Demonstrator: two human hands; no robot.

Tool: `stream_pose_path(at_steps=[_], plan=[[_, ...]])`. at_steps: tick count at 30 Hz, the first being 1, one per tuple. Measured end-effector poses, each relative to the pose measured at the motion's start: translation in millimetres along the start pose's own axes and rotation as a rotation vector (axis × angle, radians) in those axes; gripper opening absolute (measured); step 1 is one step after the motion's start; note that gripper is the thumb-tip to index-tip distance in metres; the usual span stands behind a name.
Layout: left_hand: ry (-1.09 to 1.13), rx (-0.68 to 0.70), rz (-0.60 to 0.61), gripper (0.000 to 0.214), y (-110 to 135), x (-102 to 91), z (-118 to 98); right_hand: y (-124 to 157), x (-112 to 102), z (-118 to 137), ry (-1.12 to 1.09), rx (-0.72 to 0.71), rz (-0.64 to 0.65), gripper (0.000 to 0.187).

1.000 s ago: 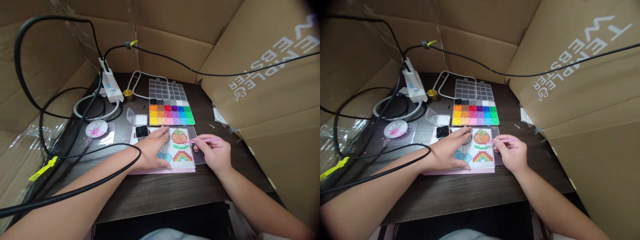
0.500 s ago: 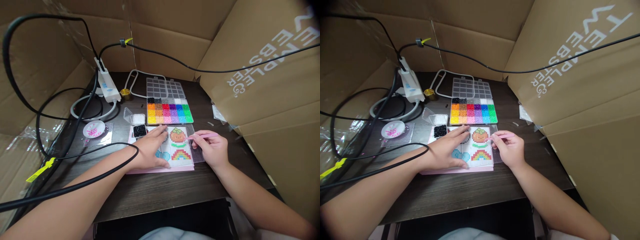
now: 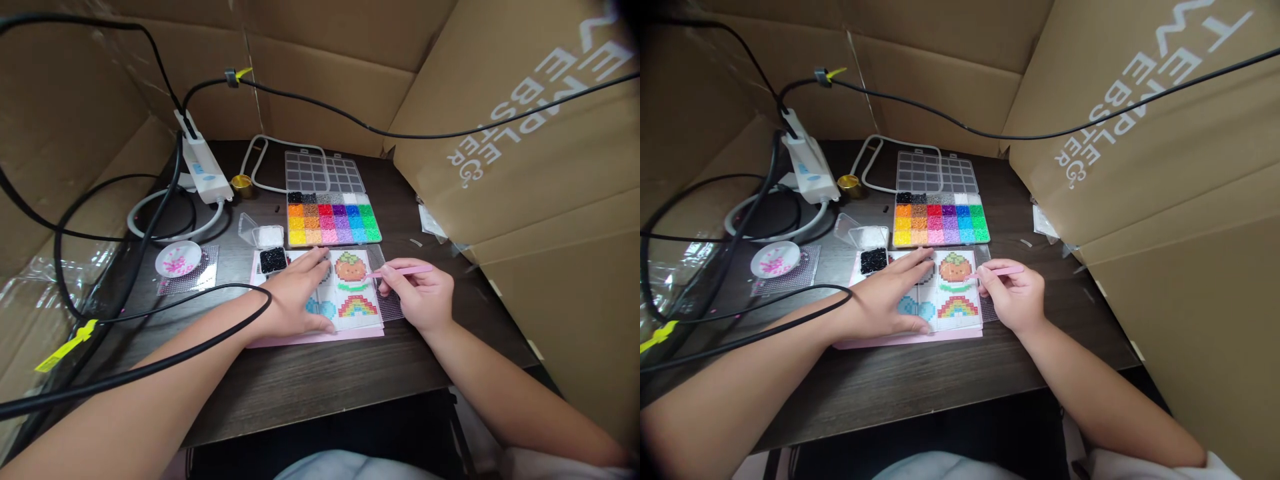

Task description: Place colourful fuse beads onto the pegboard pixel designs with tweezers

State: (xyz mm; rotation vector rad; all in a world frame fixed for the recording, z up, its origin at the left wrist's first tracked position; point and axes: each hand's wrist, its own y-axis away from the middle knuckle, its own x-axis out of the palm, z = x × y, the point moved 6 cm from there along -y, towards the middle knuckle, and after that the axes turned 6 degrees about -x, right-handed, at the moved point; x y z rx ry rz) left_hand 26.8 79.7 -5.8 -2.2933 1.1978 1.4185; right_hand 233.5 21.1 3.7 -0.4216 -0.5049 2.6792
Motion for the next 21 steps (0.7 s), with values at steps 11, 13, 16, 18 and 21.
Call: stream_pose_path(at_steps=[11,13,16,18,21], plan=[[0.012,0.007,-0.011,0.108,-0.6,0.8,1.7,7.3,-1.5,-0.5,0.116,-0.099,0.001,0.010],[0.011,0.008,-0.011,0.108,-0.8,1.1,1.6,7.4,-0.9,1.5,0.120,-0.108,0.007,0.009],[0.002,-0.010,0.000,0.110,-0.8,1.1,0.7,7.6,-0.2,3.4,0.123,-0.124,0.012,0.007],[0.001,-0.024,0.009,0.111,-0.6,0.9,0.3,7.6,0.4,3.1,0.114,-0.121,0.017,0.006],[0.012,-0.022,0.006,0.111,-0.6,0.7,0.6,7.3,1.0,2.5,0.114,-0.111,0.023,0.007]])
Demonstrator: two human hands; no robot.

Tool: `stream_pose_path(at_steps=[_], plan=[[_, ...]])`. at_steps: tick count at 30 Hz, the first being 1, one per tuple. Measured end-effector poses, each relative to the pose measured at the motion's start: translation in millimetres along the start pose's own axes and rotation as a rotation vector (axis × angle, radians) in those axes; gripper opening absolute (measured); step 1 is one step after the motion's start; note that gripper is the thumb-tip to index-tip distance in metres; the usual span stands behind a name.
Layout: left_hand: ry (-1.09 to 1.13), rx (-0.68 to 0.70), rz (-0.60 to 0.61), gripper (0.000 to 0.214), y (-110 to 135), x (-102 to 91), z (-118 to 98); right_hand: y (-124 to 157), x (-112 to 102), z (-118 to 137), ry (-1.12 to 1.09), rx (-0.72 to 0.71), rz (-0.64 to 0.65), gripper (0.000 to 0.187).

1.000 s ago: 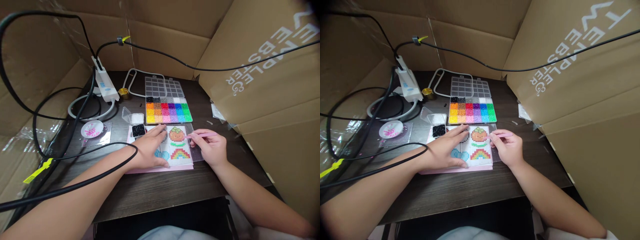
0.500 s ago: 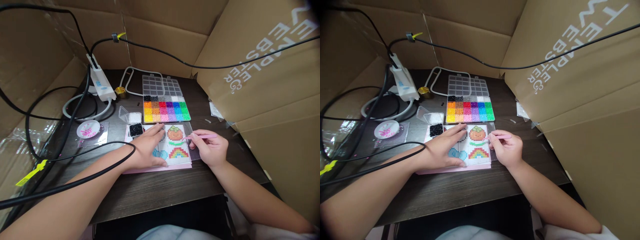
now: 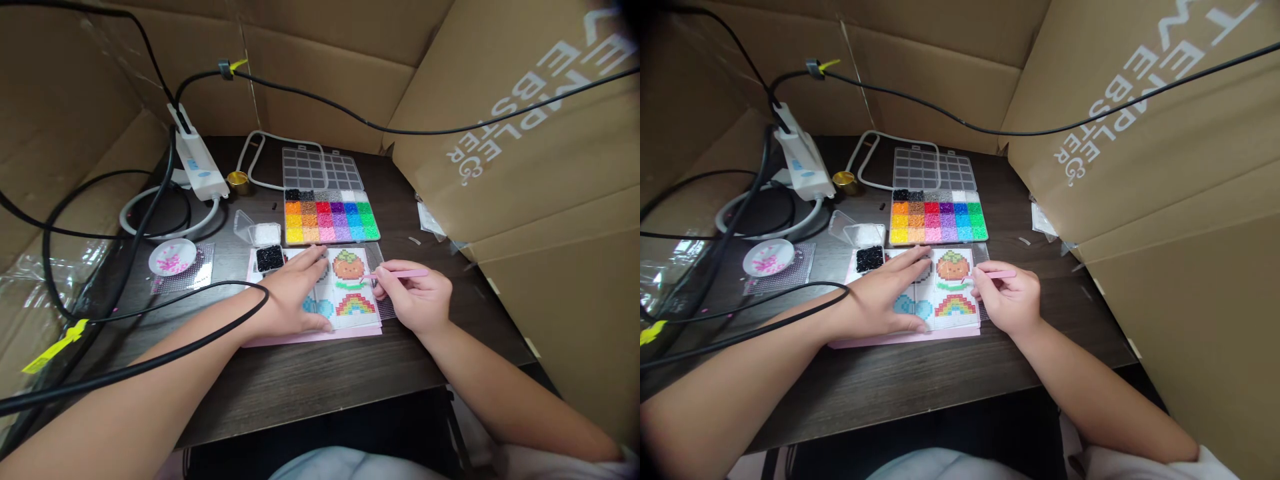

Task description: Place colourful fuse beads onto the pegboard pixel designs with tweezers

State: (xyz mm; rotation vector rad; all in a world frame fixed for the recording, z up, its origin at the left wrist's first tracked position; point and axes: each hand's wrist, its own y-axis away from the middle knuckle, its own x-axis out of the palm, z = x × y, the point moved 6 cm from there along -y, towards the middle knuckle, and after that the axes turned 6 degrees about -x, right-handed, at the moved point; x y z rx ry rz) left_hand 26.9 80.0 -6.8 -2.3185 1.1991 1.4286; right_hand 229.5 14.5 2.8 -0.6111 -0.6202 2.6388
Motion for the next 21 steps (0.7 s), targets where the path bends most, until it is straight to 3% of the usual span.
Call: stream_pose_path(at_steps=[21], plan=[[-0.002,0.024,-0.019,0.107,-0.4,-0.1,0.2,0.9,0.7,-3.5,0.032,0.016,0.008,0.010]])
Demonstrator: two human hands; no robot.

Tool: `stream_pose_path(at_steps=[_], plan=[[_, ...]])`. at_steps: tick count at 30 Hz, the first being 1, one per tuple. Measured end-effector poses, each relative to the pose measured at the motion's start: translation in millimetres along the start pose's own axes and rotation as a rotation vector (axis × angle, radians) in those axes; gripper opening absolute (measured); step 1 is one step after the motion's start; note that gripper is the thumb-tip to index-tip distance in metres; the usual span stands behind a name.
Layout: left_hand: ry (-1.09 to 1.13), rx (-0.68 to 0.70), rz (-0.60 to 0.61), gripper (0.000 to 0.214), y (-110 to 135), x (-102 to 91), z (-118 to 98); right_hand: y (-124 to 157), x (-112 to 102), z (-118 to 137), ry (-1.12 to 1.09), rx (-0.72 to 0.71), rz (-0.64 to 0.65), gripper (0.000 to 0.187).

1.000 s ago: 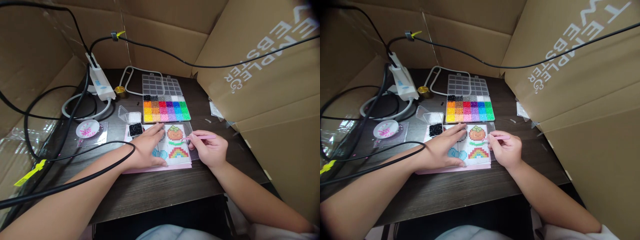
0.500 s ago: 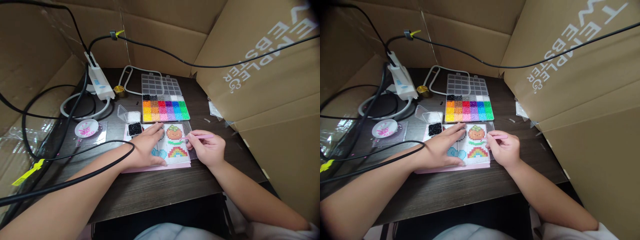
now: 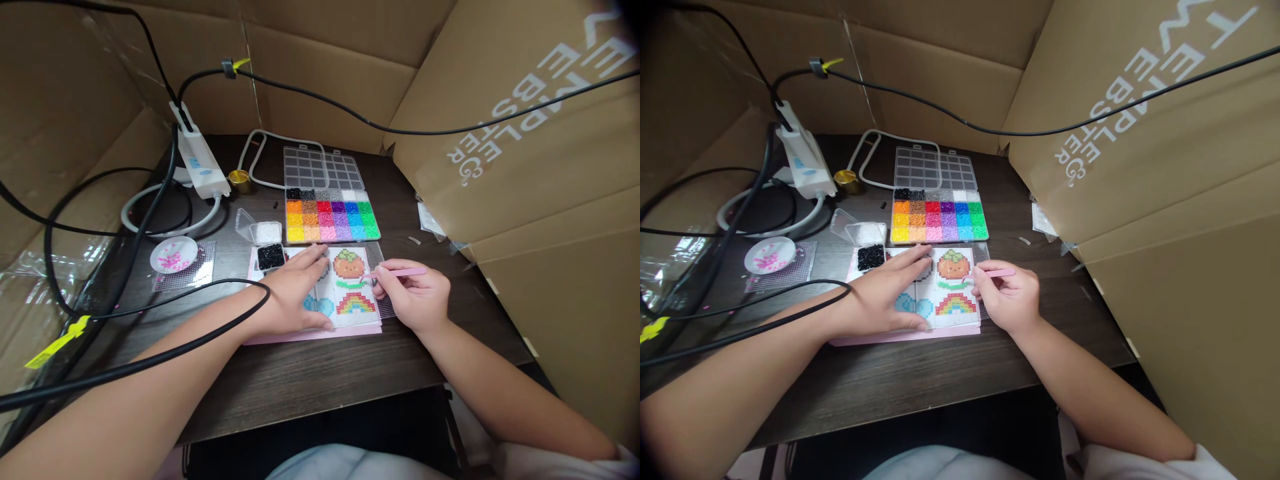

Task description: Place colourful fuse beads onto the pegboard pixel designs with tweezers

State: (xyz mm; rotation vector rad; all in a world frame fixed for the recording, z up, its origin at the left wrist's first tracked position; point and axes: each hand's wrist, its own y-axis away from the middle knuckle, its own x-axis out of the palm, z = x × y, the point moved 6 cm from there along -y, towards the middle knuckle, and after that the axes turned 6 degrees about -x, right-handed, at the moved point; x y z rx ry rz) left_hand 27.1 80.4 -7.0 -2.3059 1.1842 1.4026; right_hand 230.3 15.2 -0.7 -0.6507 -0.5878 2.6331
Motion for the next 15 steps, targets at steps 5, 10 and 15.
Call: stream_pose_path(at_steps=[5,10,15], plan=[[-0.006,-0.012,0.013,0.111,-0.2,0.9,0.7,0.0,-0.1,0.6,0.005,-0.020,0.003,0.007],[0.009,-0.023,0.018,0.111,-0.5,0.6,1.3,0.2,0.1,-0.1,-0.002,-0.037,0.001,0.006],[0.023,-0.014,0.012,0.112,-0.4,1.5,1.2,-0.1,-0.1,2.6,0.003,-0.061,0.000,0.004]])
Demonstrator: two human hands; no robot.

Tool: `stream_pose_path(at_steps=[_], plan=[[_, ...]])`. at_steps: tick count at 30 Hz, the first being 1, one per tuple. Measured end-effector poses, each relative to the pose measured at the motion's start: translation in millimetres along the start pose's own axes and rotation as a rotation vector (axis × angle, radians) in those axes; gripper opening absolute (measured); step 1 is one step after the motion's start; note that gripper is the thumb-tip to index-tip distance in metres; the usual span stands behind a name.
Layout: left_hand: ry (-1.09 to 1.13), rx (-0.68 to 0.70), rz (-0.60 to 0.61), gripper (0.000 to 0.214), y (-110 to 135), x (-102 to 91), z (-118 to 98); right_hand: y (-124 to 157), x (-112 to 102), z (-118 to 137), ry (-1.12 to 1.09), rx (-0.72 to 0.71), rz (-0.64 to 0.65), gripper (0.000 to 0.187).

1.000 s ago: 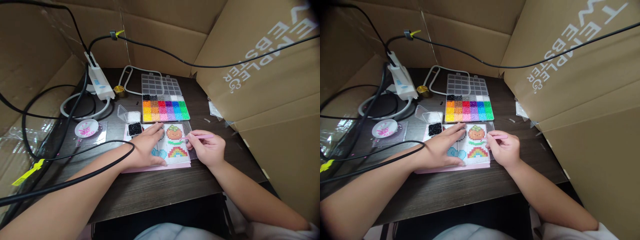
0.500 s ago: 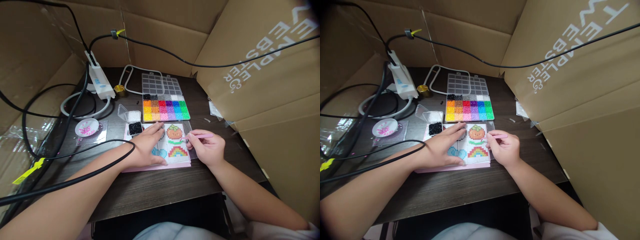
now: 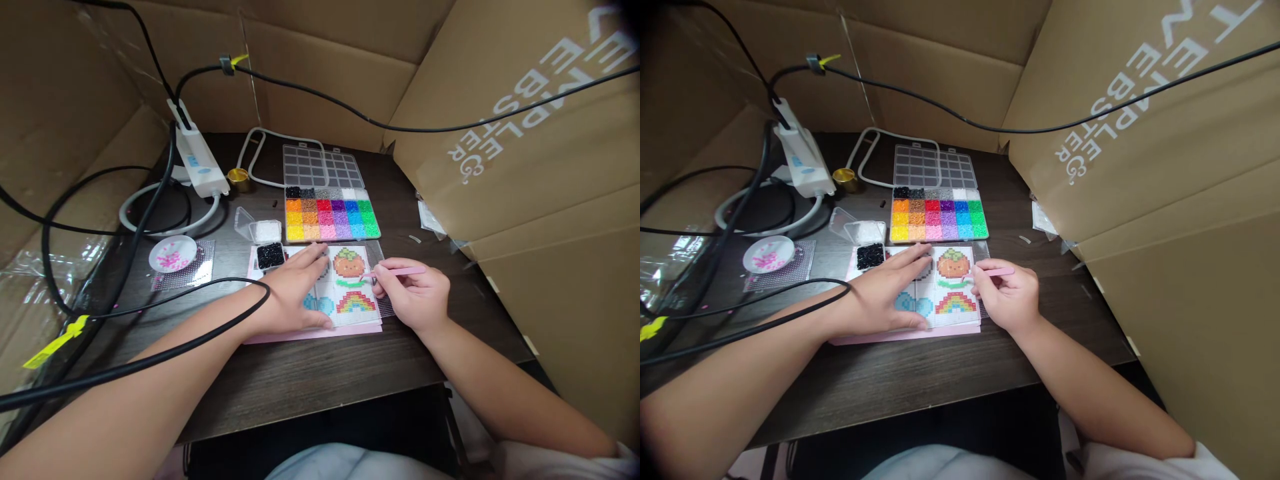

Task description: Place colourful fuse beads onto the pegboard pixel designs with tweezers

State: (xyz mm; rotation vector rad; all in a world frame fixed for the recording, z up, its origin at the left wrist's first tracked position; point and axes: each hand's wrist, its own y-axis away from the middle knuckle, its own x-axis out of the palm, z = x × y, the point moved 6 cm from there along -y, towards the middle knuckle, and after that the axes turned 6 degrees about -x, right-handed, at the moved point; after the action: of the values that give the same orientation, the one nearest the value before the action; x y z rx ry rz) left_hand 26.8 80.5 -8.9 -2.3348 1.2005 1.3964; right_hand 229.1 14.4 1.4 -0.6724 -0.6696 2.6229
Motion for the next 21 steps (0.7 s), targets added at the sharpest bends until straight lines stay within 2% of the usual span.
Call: stream_pose_path(at_steps=[21], plan=[[-0.063,-0.021,0.023,0.116,0,-1.6,-4,-3,0,16,0.121,-0.190,-0.009,0.004]])
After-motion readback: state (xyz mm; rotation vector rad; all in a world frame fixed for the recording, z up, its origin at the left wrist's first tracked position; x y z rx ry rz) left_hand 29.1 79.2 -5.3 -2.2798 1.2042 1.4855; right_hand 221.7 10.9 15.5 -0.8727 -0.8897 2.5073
